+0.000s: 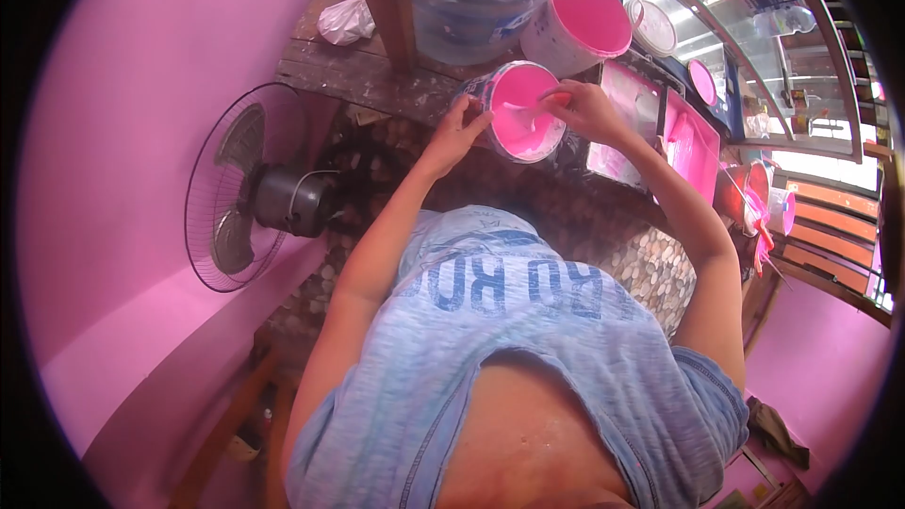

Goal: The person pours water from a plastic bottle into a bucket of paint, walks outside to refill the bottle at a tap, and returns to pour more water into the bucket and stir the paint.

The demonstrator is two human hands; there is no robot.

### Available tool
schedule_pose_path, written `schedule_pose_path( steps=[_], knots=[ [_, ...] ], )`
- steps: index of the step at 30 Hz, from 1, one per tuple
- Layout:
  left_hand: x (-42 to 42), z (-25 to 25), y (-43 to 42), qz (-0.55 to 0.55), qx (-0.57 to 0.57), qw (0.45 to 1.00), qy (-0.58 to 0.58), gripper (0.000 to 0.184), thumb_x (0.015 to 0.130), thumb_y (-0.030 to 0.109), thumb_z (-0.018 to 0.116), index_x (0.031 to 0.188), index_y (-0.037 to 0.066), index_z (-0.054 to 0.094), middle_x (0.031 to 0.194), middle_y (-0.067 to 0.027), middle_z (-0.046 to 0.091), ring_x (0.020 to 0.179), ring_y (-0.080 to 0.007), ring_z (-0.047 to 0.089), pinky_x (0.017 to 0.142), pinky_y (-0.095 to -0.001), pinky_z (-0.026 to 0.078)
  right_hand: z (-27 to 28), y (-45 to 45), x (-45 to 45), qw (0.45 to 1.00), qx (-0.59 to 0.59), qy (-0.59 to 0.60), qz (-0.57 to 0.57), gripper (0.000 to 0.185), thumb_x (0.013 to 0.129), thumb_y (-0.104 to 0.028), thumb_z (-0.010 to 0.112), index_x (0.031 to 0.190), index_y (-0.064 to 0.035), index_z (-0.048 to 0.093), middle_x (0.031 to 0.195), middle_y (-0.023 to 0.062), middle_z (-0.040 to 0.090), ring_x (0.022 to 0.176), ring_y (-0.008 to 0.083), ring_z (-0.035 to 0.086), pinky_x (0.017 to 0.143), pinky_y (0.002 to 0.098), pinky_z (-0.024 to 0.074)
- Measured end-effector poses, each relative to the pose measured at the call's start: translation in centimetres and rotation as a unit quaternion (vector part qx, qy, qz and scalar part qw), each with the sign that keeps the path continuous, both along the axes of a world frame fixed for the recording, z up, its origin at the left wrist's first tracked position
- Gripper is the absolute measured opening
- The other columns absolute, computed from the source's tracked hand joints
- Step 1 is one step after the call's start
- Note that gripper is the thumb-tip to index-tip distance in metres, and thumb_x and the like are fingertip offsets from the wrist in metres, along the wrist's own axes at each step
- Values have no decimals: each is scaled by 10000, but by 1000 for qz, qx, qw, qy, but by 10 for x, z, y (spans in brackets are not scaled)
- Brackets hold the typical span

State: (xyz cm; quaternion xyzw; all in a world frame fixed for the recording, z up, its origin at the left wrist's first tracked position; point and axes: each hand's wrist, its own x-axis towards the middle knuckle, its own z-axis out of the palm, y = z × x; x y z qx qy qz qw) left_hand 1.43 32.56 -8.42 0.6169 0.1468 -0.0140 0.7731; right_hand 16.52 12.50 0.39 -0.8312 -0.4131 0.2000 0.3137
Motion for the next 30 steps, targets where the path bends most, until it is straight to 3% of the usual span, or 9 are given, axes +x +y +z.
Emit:
schedule_pose_path(
  steps=[2, 6, 14, 16, 20, 22, 28, 30],
  knots=[
    [-9, -14, 2, 1, -86, 996, -1, 340, 924, 245, 635, 1150, 34, 492, 1099, -70, 524, 982, -151, 547, 757, -300, 531, 6, 2, -8, 999, 28, 15, -14, 230, 817, -155, 681, 1001, -19, 704, 832, 131, 690, 703, 192, 658, 660, 311, 502],
    [-17, -20, 6, -6, -69, 998, -4, 298, 953, 231, 590, 1156, 46, 473, 1085, -68, 528, 999, -151, 556, 827, -328, 537, -10, 7, -20, 995, 55, 77, -2, 224, 817, -159, 686, 991, -19, 704, 835, 134, 688, 715, 215, 659, 673, 322, 505],
    [-27, -7, 10, -17, -99, 995, -1, 317, 970, 264, 560, 1173, 45, 455, 1056, -78, 534, 1000, -157, 567, 871, -348, 525, -19, 8, -32, 992, 22, 34, 116, 189, 822, -42, 638, 1005, -22, 678, 881, 140, 617, 809, 294, 623, 721, 378, 482],
    [-28, -6, 12, -17, -102, 995, 11, 281, 969, 214, 562, 1171, 51, 456, 1131, -80, 538, 1023, -162, 570, 872, -346, 521, -27, 5, -28, 990, 6, 16, 138, 194, 814, -28, 635, 1003, -23, 678, 895, 143, 604, 834, 312, 617, 739, 391, 479],
    [-30, -12, 17, -19, -126, 992, 14, 256, 972, 203, 560, 1165, 67, 462, 1168, -66, 545, 1029, -159, 576, 887, -354, 507, -49, 9, -24, 984, 35, -46, 170, 150, 791, -63, 639, 929, -44, 694, 855, 144, 593, 815, 334, 608, 736, 415, 480],
    [-28, -14, 21, -26, -118, 993, 10, 306, 971, 269, 554, 1195, 87, 455, 1149, -57, 529, 1026, -157, 580, 891, -354, 511, -55, 18, -26, 981, 45, -58, 180, 138, 774, -50, 634, 899, -41, 691, 840, 147, 599, 805, 334, 609, 733, 424, 477],
    [-27, -20, 34, -24, -132, 991, 26, 372, 969, 315, 551, 1253, 112, 423, 1204, -47, 504, 1046, -160, 576, 919, -363, 499, -83, 52, -34, 976, 82, -9, 203, 107, 759, -58, 623, 845, -34, 681, 784, 158, 616, 802, 332, 617, 725, 430, 474],
    [-27, -20, 37, -20, -139, 989, 33, 382, 971, 307, 549, 1268, 106, 419, 1212, -55, 503, 1065, -166, 569, 925, -367, 496, -85, 62, -34, 979, 63, -24, 195, 150, 770, -57, 621, 903, -37, 686, 861, 154, 621, 844, 335, 617, 750, 427, 485]
  ],
)
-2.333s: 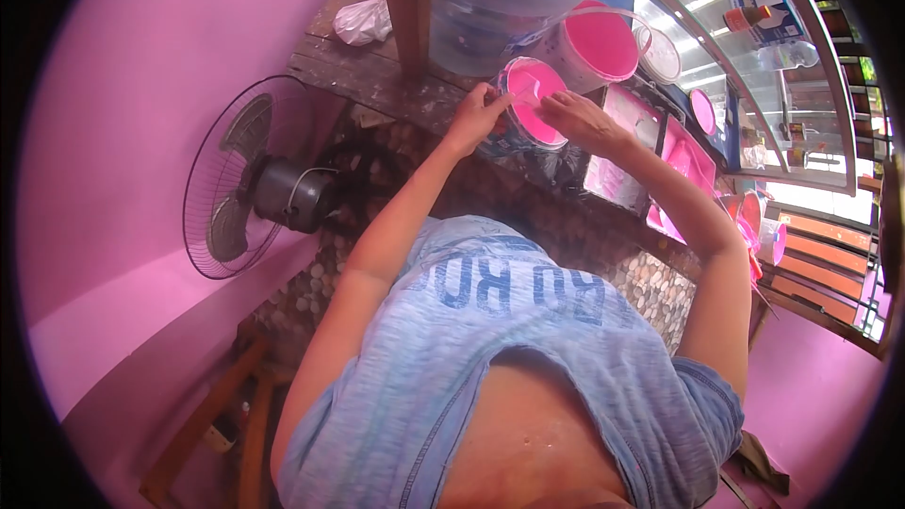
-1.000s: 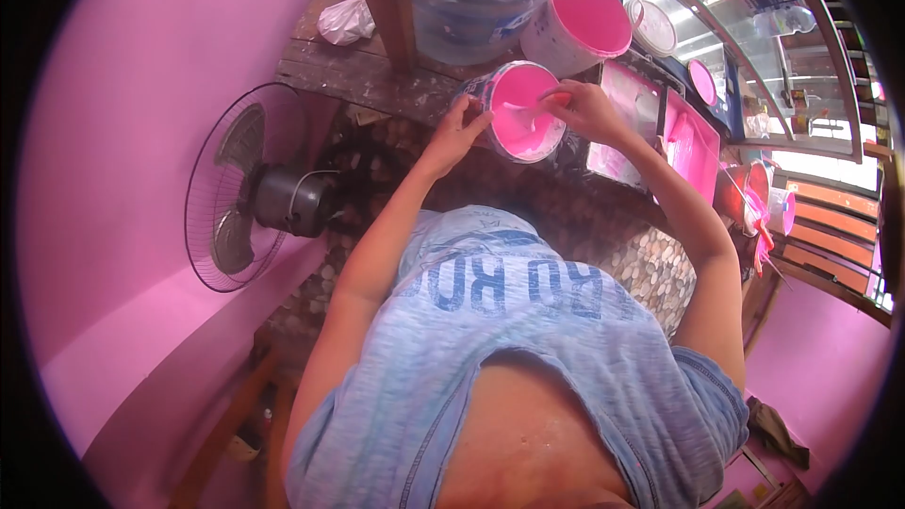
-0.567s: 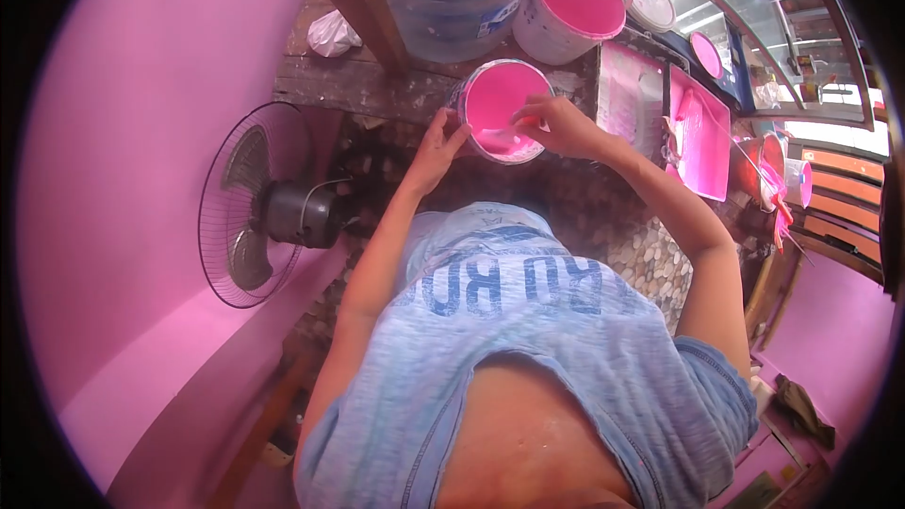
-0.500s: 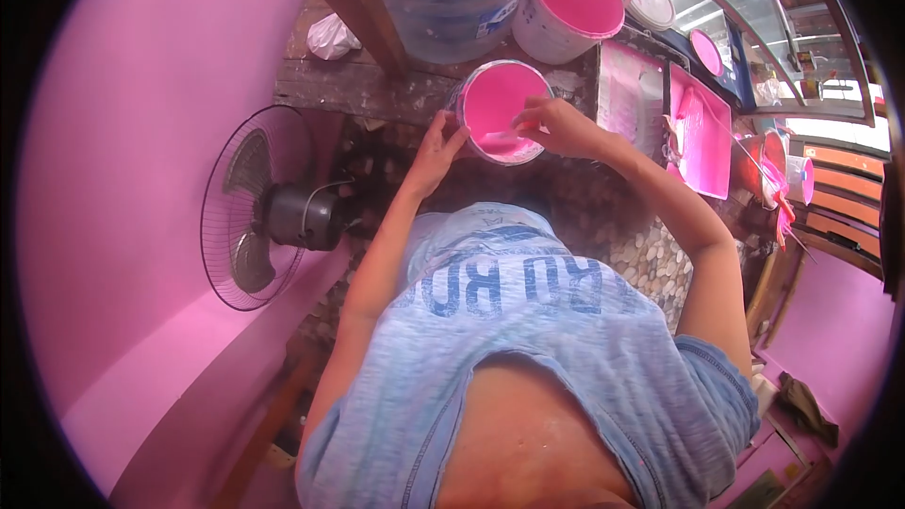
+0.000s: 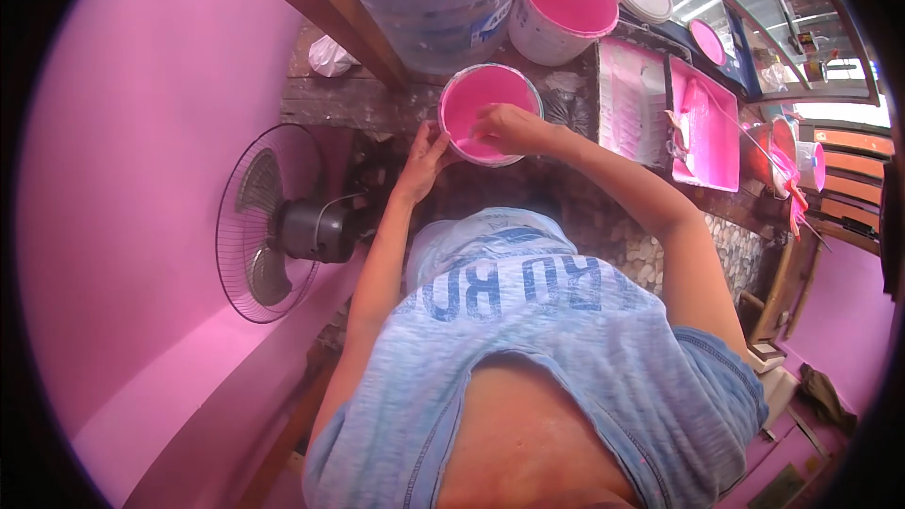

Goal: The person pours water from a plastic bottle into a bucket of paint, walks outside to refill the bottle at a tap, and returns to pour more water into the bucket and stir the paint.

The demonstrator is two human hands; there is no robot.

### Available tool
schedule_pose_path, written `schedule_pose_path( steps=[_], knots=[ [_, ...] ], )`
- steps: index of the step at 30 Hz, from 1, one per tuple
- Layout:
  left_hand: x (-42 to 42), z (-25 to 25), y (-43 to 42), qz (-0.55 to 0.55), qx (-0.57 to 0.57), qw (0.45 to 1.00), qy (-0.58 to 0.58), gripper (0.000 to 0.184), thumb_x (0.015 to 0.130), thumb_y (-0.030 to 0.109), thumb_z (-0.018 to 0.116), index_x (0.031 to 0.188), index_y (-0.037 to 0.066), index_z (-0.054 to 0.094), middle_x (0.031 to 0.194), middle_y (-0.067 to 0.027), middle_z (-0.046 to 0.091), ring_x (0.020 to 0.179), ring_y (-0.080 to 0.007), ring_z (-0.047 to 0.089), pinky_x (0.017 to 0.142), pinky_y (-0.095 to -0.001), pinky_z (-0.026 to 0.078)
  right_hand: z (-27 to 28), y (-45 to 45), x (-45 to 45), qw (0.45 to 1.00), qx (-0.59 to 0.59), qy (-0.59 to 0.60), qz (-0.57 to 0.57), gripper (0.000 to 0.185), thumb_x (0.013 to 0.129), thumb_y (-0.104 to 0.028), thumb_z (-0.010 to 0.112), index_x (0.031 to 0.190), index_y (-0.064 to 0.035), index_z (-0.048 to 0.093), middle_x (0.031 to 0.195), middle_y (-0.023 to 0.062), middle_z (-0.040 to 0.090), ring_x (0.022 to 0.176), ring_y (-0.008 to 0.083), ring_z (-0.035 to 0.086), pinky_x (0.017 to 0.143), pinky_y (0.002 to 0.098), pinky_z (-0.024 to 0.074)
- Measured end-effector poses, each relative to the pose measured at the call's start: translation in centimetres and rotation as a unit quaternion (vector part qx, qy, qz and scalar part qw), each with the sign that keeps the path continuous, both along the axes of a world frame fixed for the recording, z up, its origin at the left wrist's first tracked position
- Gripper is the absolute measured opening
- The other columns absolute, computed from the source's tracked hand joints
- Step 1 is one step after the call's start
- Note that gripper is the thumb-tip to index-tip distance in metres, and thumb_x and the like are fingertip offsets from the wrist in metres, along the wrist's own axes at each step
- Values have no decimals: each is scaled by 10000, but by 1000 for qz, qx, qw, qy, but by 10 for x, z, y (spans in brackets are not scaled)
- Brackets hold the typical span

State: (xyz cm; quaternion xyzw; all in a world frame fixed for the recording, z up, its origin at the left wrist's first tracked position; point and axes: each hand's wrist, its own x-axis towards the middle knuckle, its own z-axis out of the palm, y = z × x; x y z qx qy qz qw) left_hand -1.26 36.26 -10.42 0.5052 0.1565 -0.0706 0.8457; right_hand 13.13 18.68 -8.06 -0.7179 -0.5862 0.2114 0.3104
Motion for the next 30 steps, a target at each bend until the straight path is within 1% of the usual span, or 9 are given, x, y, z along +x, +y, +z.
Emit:
schedule_pose_path(
  steps=[4, 8, 10, 13, 16, 19, 22, 25, 30],
  knots=[
    [0, -3, 4, 13, -16, 1000, 7, 391, 976, 289, 544, 1280, 79, 416, 1228, -74, 494, 1092, -178, 556, 930, -373, 497, 3, 15, -1, 995, 19, -87, -48, 192, 781, -66, 608, 956, -54, 687, 932, 151, 620, 906, 333, 610, 801, 429, 483],
    [-1, -6, 6, 17, -18, 1000, 9, 405, 979, 293, 538, 1286, 66, 404, 1245, -81, 480, 1109, -180, 550, 943, -374, 493, -12, 22, 11, 982, 51, -166, -74, 213, 765, -92, 588, 950, -58, 687, 957, 173, 627, 939, 329, 607, 861, 422, 465],
    [0, -6, 6, 21, -20, 999, 13, 393, 976, 302, 540, 1284, 102, 401, 1220, -47, 501, 1091, -168, 563, 947, -372, 486, -14, 20, 16, 975, 31, -200, -90, 221, 760, -77, 574, 951, -47, 682, 956, 172, 629, 952, 323, 606, 878, 416, 459],
    [-2, -8, 6, 30, -23, 999, 21, 370, 976, 311, 537, 1264, 118, 405, 1195, -30, 516, 1077, -160, 570, 953, -371, 480, -11, 12, 15, 970, -21, -208, -126, 194, 757, -60, 562, 918, -32, 666, 963, 178, 627, 949, 341, 605, 872, 434, 460],
    [-5, -15, 7, 32, -32, 999, 22, 364, 983, 299, 525, 1266, 102, 408, 1209, -48, 502, 1082, -167, 559, 950, -366, 483, -25, 7, 18, 961, 17, -227, -158, 119, 746, -57, 562, 818, -19, 650, 878, 194, 638, 861, 363, 626, 783, 456, 489],
    [-7, -18, 6, 31, -37, 999, 12, 349, 990, 292, 512, 1262, 99, 412, 1214, -52, 497, 1090, -168, 546, 948, -368, 484, -6, 4, 11, 968, -111, -139, -176, 75, 723, -64, 578, 718, -7, 626, 731, 201, 627, 736, 383, 632, 682, 464, 506],
    [-8, -17, 3, 40, -34, 999, 13, 336, 993, 289, 505, 1259, 106, 414, 1205, -44, 500, 1099, -163, 534, 948, -377, 482, -18, 2, 7, 977, 52, -47, -199, 91, 698, -78, 592, 667, 0, 624, 652, 207, 613, 671, 388, 630, 622, 456, 505],
    [-10, -19, 2, 49, -38, 998, 15, 333, 993, 289, 504, 1261, 112, 415, 1190, -36, 502, 1104, -158, 527, 950, -382, 477, -6, 4, 1, 973, -18, 27, -229, 118, 705, -103, 607, 707, 1, 662, 685, 207, 636, 682, 361, 648, 639, 430, 507],
    [-11, -21, 2, 51, -45, 998, 18, 336, 990, 300, 510, 1261, 126, 414, 1157, -26, 501, 1104, -151, 525, 956, -386, 467, 13, 3, -1, 937, 33, 125, -325, 203, 747, -187, 645, 824, -13, 717, 703, 191, 655, 653, 301, 659, 636, 380, 506]
  ],
)
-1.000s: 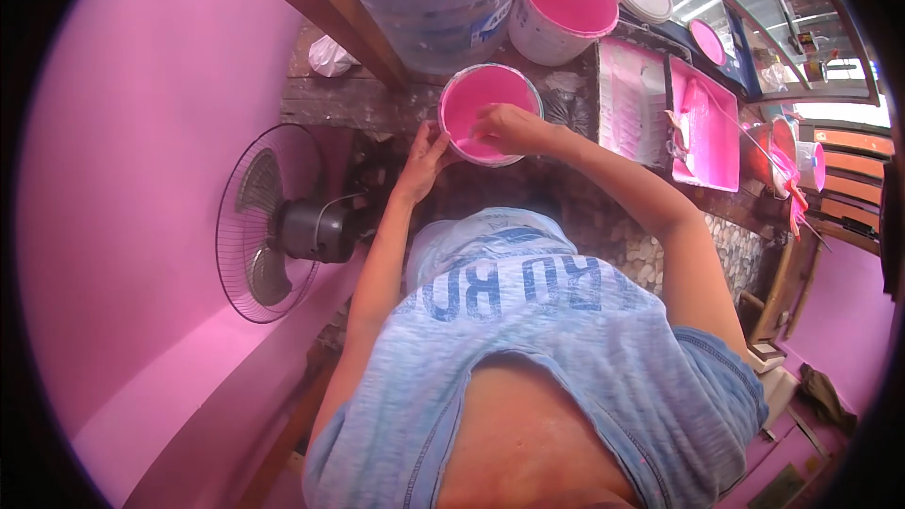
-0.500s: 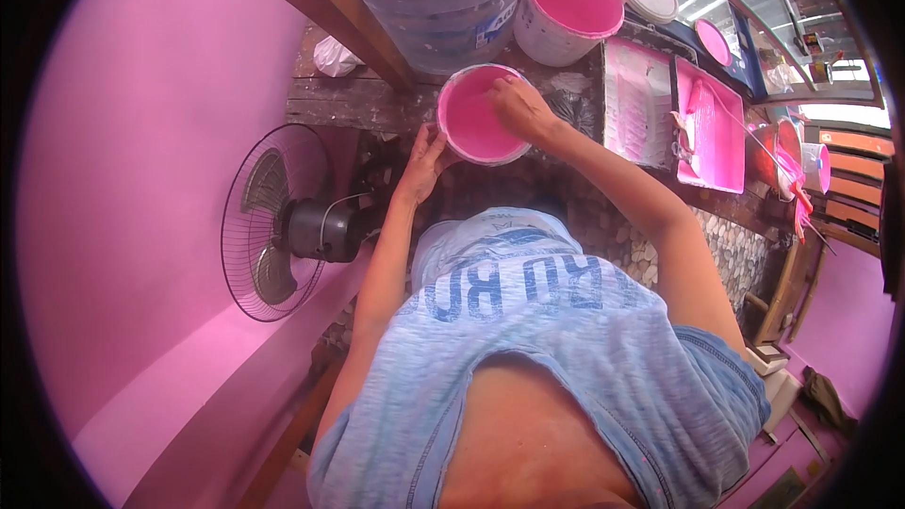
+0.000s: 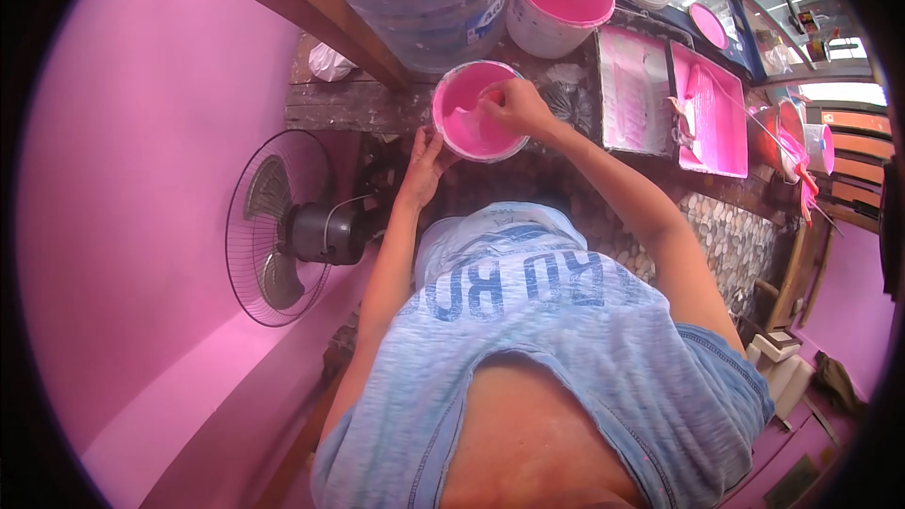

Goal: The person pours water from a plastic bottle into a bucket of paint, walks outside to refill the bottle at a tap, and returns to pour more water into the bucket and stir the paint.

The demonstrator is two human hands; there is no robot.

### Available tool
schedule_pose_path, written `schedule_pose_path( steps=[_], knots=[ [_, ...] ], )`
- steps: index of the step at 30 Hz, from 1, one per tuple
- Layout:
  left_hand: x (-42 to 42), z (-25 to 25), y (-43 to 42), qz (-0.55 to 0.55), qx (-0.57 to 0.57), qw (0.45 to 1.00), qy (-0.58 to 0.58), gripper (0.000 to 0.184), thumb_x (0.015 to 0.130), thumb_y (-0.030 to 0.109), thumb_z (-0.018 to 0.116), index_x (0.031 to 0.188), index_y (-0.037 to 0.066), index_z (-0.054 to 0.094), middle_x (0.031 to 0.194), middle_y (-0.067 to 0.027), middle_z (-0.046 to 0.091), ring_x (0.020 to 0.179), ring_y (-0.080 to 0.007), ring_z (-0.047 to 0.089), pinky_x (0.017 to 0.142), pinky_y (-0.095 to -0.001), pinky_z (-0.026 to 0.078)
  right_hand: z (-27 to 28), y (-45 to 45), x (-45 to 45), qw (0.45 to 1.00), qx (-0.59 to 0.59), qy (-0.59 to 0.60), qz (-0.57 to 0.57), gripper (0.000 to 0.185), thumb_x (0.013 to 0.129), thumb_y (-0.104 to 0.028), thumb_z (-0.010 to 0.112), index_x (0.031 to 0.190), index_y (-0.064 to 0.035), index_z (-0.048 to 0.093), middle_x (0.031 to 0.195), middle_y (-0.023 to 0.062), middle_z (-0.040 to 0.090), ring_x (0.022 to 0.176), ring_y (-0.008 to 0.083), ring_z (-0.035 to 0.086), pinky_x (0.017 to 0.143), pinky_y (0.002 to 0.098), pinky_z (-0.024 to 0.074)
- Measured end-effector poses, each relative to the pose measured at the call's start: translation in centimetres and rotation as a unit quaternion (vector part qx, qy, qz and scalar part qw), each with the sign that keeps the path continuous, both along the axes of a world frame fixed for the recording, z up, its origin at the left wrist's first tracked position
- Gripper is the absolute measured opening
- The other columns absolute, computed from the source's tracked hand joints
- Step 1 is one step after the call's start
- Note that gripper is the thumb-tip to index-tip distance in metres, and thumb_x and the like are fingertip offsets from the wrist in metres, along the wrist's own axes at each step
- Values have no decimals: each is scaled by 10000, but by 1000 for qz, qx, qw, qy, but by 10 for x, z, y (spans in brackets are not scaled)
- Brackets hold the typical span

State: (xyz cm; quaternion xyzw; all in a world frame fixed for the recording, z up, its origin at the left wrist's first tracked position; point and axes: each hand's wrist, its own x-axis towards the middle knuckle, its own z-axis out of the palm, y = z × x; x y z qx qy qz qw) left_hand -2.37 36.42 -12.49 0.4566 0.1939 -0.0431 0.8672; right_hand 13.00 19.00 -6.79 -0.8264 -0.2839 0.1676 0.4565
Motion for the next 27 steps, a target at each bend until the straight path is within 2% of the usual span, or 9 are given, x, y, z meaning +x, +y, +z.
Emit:
schedule_pose_path(
  steps=[8, 11, 14, 17, 20, 23, 27],
  knots=[
    [-1, 3, 0, -11, -1, 1000, 1, 338, 986, 319, 515, 1247, 130, 413, 1153, -25, 498, 1118, -155, 519, 988, -394, 440, 20, -13, 9, 987, 78, 77, -120, 259, 821, -243, 644, 908, -12, 723, 719, 148, 686, 647, 221, 665, 642, 322, 508],
    [0, 5, 0, -5, -12, 1000, 3, 331, 973, 316, 547, 1233, 154, 421, 1179, -14, 529, 1112, -158, 534, 971, -370, 447, 39, -14, 3, 989, 64, 4, -135, 251, 827, -222, 647, 925, -2, 715, 728, 154, 688, 645, 222, 666, 639, 320, 511],
    [-1, 3, 0, -8, -19, 1000, -5, 326, 973, 317, 547, 1227, 155, 424, 1182, -13, 526, 1115, -155, 533, 973, -371, 447, 36, -9, -4, 990, 38, -41, -128, 241, 848, -220, 655, 961, -15, 712, 758, 120, 703, 684, 142, 653, 648, 292, 505],
    [-2, 2, -3, -2, -24, 1000, 11, 318, 973, 312, 548, 1223, 157, 428, 1190, -8, 525, 1125, -154, 531, 984, -372, 442, 35, -5, -10, 986, 44, -36, -156, 222, 849, -200, 655, 966, -19, 711, 738, 115, 700, 654, 133, 645, 623, 287, 498],
    [-4, 11, -10, 14, -29, 999, 19, 312, 972, 307, 549, 1222, 162, 431, 1209, -3, 524, 1147, -157, 528, 998, -379, 438, 37, -3, -18, 973, 109, -17, -200, 223, 824, -200, 672, 927, -6, 709, 701, 147, 675, 580, 196, 637, 575, 313, 492],
    [-7, 3, -11, 11, -40, 999, -3, 310, 972, 301, 547, 1227, 167, 431, 1228, -2, 522, 1168, -163, 526, 1007, -386, 437, 42, 3, -33, 967, 144, -12, -209, 207, 821, -193, 681, 917, -11, 711, 696, 144, 673, 564, 182, 628, 558, 298, 485],
    [-7, 2, -10, 4, -41, 999, -5, 303, 976, 300, 538, 1227, 168, 432, 1239, -3, 521, 1164, -161, 533, 1001, -383, 444, 39, 12, -42, 964, 167, -92, -186, 193, 829, -177, 679, 914, -4, 692, 716, 127, 670, 602, 195, 645, 572, 309, 493]
  ],
)
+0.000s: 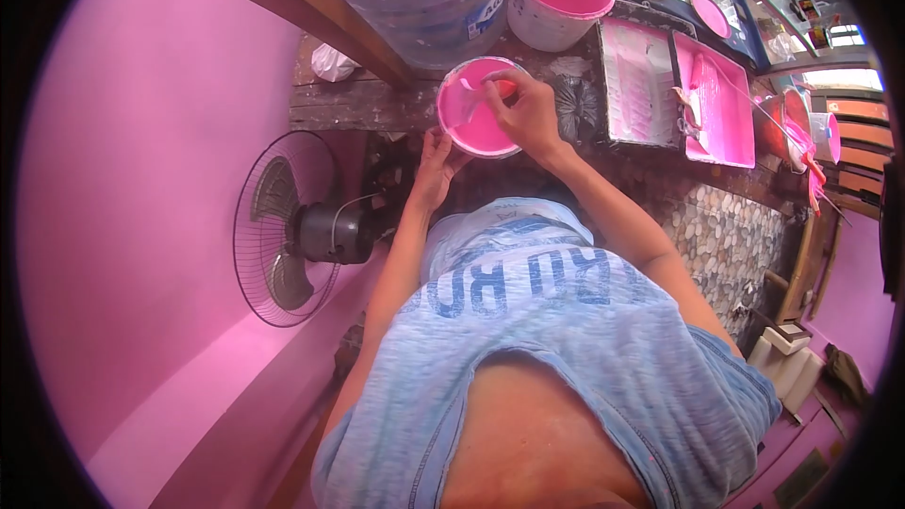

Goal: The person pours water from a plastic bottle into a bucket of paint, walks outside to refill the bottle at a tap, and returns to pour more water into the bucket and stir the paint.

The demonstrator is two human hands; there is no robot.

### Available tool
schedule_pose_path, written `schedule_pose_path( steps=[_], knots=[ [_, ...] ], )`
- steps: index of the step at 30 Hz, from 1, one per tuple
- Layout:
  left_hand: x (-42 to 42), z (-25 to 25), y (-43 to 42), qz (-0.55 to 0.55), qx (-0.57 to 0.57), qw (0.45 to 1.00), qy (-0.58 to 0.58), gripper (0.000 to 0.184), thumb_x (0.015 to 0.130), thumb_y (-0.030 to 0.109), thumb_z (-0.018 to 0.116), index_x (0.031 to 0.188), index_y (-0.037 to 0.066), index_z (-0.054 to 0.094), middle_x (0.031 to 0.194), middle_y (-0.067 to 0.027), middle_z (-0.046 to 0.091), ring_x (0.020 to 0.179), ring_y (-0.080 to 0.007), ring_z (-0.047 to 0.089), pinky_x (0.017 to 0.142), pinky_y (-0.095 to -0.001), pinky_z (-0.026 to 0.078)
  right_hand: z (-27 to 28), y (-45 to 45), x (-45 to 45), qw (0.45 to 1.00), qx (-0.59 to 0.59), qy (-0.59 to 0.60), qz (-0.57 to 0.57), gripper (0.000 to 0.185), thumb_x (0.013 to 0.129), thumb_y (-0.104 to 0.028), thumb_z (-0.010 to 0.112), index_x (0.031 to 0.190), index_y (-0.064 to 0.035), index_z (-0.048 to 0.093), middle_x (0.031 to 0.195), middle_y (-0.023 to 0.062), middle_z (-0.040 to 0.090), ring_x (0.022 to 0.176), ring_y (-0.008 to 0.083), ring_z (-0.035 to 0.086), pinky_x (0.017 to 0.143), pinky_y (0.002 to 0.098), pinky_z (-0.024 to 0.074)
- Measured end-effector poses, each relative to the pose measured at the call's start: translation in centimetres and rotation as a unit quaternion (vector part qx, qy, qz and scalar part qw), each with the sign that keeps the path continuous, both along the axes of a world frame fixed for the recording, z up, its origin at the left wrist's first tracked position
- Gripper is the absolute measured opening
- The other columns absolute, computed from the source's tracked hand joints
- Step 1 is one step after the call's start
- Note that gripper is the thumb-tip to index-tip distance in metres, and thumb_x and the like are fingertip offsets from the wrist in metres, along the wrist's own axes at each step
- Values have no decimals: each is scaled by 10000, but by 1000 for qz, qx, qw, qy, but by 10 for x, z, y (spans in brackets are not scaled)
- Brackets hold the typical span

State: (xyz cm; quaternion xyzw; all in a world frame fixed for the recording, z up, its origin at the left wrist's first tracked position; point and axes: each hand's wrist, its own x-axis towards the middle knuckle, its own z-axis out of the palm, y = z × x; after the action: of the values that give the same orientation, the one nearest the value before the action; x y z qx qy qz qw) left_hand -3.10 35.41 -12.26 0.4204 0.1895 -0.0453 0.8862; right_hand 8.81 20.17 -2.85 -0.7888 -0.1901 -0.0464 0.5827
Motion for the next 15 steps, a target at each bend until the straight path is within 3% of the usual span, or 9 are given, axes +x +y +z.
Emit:
schedule_pose_path(
  steps=[1, 4, 7, 11, 15],
  knots=[
    [0, 1, 0, 0, 3, 1000, 2, 303, 977, 301, 536, 1228, 167, 432, 1239, -3, 521, 1161, -161, 535, 1000, -382, 445, 6, 1, -5, 999, -22, 18, 17, 152, 839, -130, 683, 926, -5, 688, 745, 124, 681, 640, 162, 663, 598, 273, 508],
    [1, 4, 0, -6, 7, 1000, 5, 301, 978, 303, 533, 1228, 167, 433, 1240, -5, 525, 1155, -160, 539, 997, -379, 446, 0, 1, -1, 993, -52, -85, 56, 167, 824, -125, 687, 942, -6, 676, 740, 138, 667, 635, 207, 667, 604, 302, 520],
    [1, 2, 1, -8, 6, 1000, 3, 299, 980, 305, 529, 1227, 166, 436, 1237, -8, 531, 1154, -160, 540, 996, -379, 445, 6, -4, 3, 995, -80, -24, 61, 171, 793, -114, 667, 919, 1, 662, 781, 152, 645, 683, 300, 646, 626, 360, 508],
    [0, -2, 2, -9, 4, 1000, -4, 296, 984, 308, 519, 1227, 159, 439, 1228, -13, 539, 1151, -161, 542, 992, -375, 444, 17, -9, 13, 994, -77, -62, 43, 178, 806, -137, 670, 917, 3, 666, 763, 143, 653, 656, 270, 650, 609, 351, 501],
    [-1, 1, 0, -2, 7, 1000, 7, 290, 991, 300, 507, 1232, 156, 436, 1226, -17, 540, 1150, -165, 542, 993, -381, 442, 25, -12, 19, 999, -38, 19, -6, 166, 831, -166, 670, 872, -6, 684, 662, 118, 649, 580, 203, 634, 575, 308, 488]
  ],
)
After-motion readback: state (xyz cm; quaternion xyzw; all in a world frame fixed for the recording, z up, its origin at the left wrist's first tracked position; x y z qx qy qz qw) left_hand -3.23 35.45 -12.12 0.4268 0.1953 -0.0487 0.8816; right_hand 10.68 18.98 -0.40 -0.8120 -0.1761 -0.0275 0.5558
